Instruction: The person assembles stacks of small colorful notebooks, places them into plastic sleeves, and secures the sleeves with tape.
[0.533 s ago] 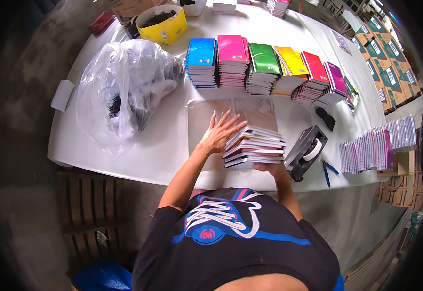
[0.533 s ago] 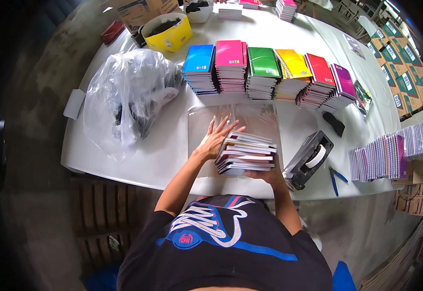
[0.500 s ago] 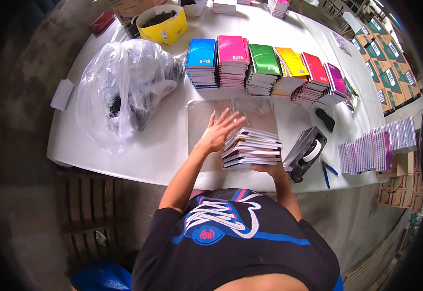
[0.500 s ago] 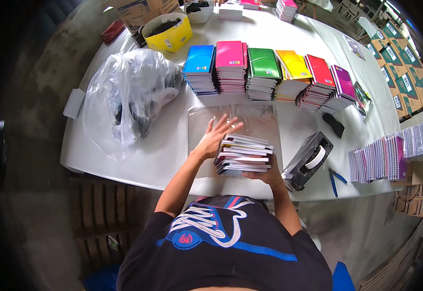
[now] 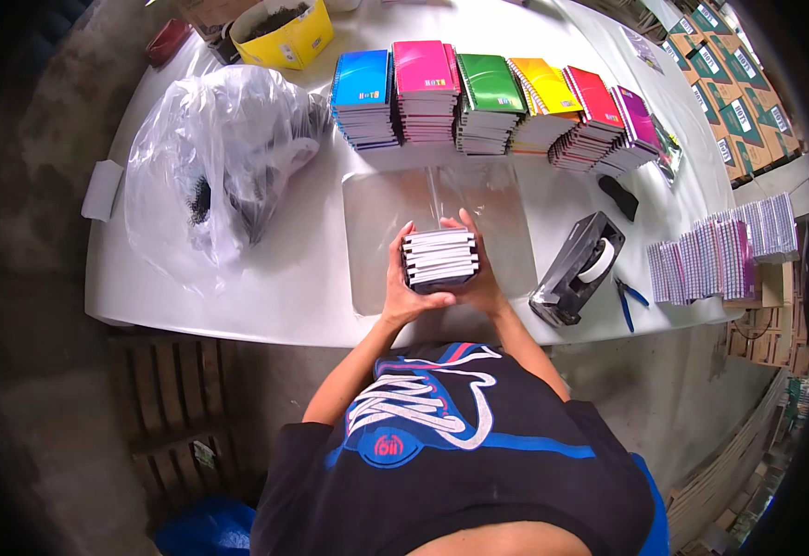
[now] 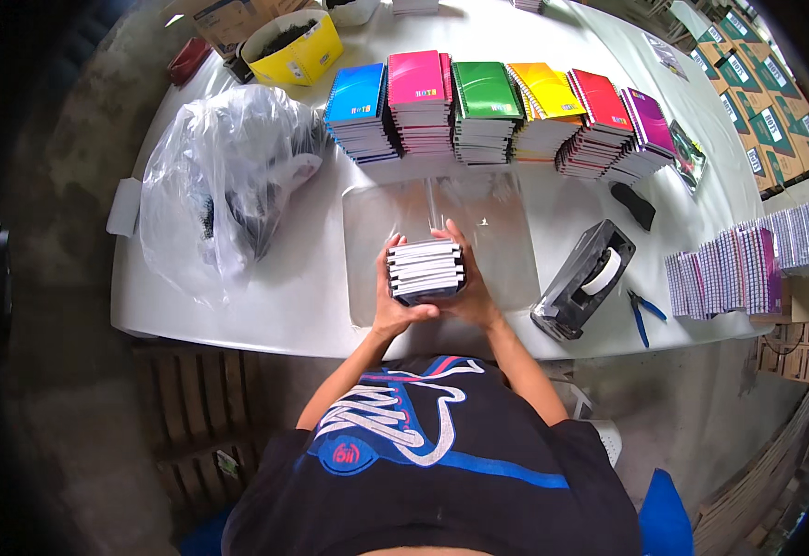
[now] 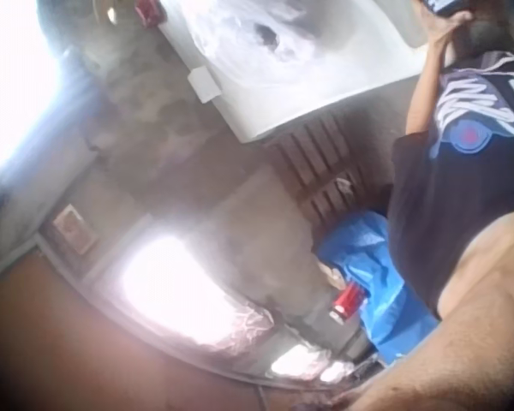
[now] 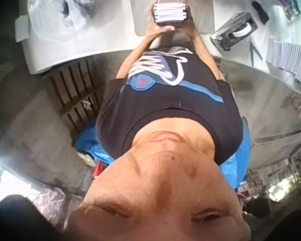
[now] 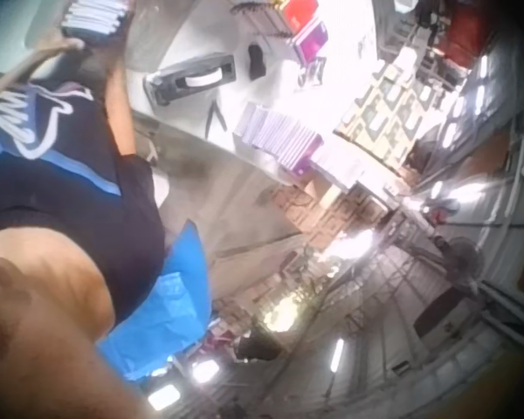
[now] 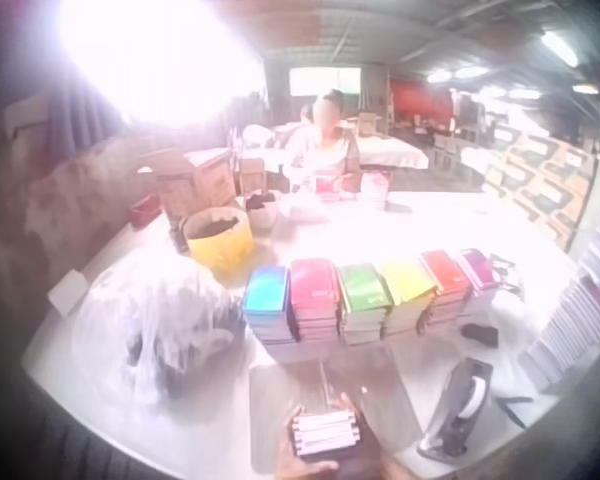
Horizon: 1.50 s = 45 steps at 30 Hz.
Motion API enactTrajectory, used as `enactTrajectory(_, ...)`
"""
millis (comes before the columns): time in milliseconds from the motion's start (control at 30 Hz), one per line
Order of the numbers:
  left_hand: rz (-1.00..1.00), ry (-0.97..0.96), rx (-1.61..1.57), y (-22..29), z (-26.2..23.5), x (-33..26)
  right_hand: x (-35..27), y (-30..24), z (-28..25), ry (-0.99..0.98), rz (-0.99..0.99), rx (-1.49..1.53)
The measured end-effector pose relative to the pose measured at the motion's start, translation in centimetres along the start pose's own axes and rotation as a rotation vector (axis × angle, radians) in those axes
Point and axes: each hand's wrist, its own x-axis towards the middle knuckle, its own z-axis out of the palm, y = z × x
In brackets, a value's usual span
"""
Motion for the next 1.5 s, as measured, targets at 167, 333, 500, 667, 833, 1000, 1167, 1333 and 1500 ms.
enactTrajectory(167,-0.077,-0.019,0.055,0.7,0.2,0.1,0.1,-0.4,-0.5,-0.008,-0.022,-0.16)
enactTrajectory(333,0.035,0.054,0.22,-1.5,-0.4,-0.3,-0.6,-0.7,-0.5,-0.048,-0.041,-0.294)
enactTrajectory(500,0.035,-0.061,0.057,-0.9,-1.0,0.3,-0.7,0.3,-1.1,-0.109,0.024,-0.184)
enactTrajectory(667,0.08,0.029,0.229,-1.7,-0.3,0.0,-0.1,1.1,-0.5,-0.043,0.018,-0.117)
enactTrajectory(833,-0.03,0.086,0.207,-2.0,0.0,-0.1,-1.4,0.7,1.0,0.167,-0.215,-0.364)
enactTrajectory(1000,0.0,-0.081,0.172,-1.4,-1.4,0.1,-4.8,0.2,1.0,0.294,-0.016,-0.197)
enactTrajectory(1167,0.002,-0.144,-0.11,0.1,-1.0,0.4,-4.5,-0.3,1.4,0.345,-0.037,-0.269)
enactTrajectory(1333,0.095,-0.114,0.001,-0.3,-0.8,0.3,-3.5,-1.8,1.5,0.284,-0.058,-0.418)
enactTrajectory(1500,0.177,-0.121,-0.016,-0.7,-0.6,0.2,-3.4,-1.7,0.5,0.224,0.044,-0.19)
